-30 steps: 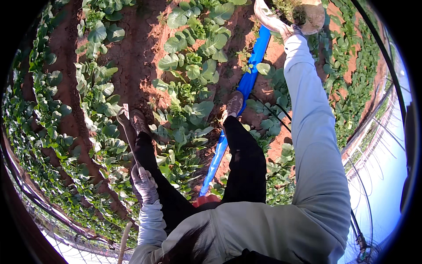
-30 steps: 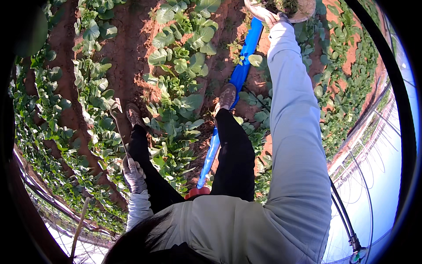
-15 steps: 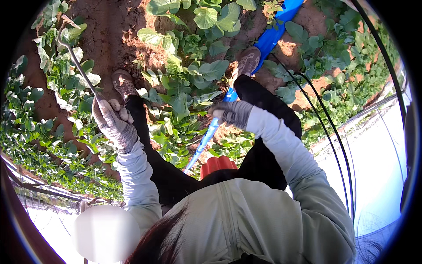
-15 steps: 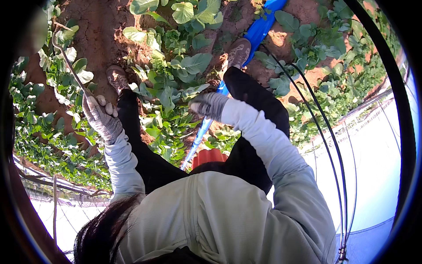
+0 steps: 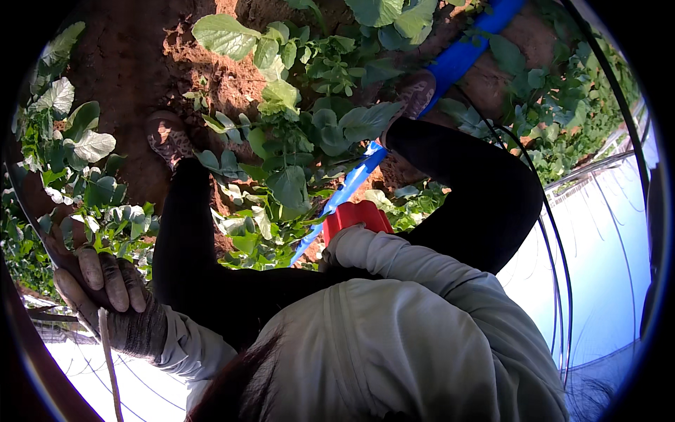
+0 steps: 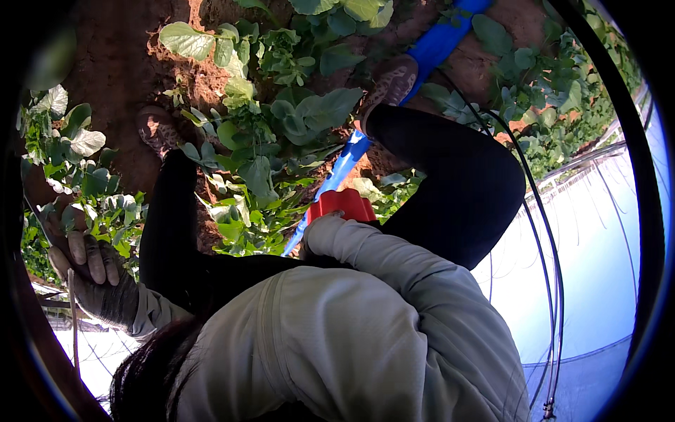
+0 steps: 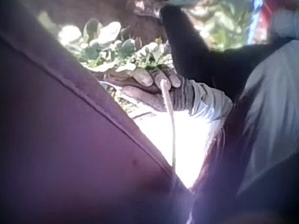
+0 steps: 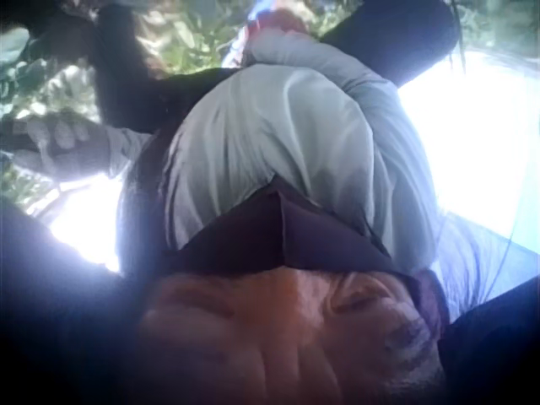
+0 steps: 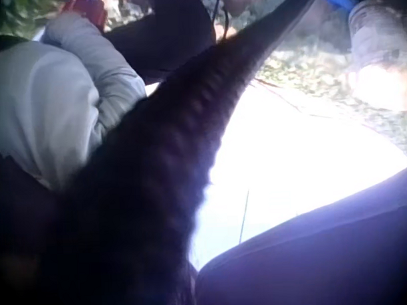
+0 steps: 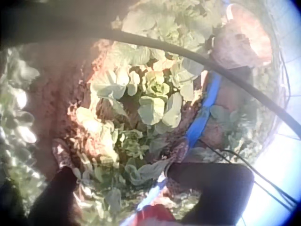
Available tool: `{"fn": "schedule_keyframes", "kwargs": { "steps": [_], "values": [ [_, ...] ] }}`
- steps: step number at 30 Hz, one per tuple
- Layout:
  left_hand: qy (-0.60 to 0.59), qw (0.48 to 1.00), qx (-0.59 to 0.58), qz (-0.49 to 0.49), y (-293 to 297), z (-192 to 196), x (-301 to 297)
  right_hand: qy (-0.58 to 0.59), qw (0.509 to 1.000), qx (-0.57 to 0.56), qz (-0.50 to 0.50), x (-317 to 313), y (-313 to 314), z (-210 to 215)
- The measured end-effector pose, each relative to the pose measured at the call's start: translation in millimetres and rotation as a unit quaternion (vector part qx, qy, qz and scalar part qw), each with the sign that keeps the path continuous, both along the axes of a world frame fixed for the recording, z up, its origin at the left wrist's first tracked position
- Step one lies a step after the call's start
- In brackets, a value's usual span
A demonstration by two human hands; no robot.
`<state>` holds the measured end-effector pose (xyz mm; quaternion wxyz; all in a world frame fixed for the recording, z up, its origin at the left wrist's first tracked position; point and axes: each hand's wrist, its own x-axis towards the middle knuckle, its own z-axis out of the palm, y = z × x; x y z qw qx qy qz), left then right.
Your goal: The person uses a small hand hoe to loosen soil and remove weeds around rows of leafy green plants in a greenhouse. They pull the weeds by hand and place them into a nearby bucket.
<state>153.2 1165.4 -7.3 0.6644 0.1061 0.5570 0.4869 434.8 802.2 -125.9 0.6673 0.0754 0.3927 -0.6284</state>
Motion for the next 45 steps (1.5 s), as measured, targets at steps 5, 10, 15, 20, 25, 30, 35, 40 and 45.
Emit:
{"fn": "schedule_keyframes", "kwargs": {
  "steps": [5,10,15,20,25,30,35,40,45],
  "values": [
    [0.078,0.995,0.005,0.063,-16.3,6.7,15.4,-0.023,0.994,0.087,-0.053,16.4,30.9,-46.2],
    [0.063,0.994,0.057,0.062,-48.2,21.2,22.3,-0.003,0.984,0.117,-0.135,30.7,81.6,-67.6],
    [0.031,0.991,0.127,0.034,-87.0,24.0,42.4,0.069,0.983,0.141,-0.093,33.8,105.6,-85.1],
    [-0.017,0.986,0.16,0.048,-132.1,47.2,73.8,0.095,0.968,0.218,-0.083,39.8,90.3,-62.8],
    [0.129,0.974,0.113,0.148,-166.8,51.3,95.0,0.12,0.939,0.31,-0.086,44.9,108.9,2.3],
    [0.001,0.977,0.118,0.179,-193.9,35.8,63.7,0.09,0.914,0.382,-0.102,64.4,93.9,-5.8],
    [-0.102,0.966,0.146,0.189,-220.1,29.9,30.8,0.015,0.739,0.624,-0.256,107.5,149.2,-26.7],
    [-0.098,0.965,0.182,0.162,-220.8,30.2,32.9,-0.216,0.653,0.615,-0.385,152.4,190.1,-129.5],
    [-0.074,0.972,0.176,0.136,-216.0,43.0,47.8,-0.269,0.542,0.545,-0.581,184.8,141.4,-224.5]
  ]
}}
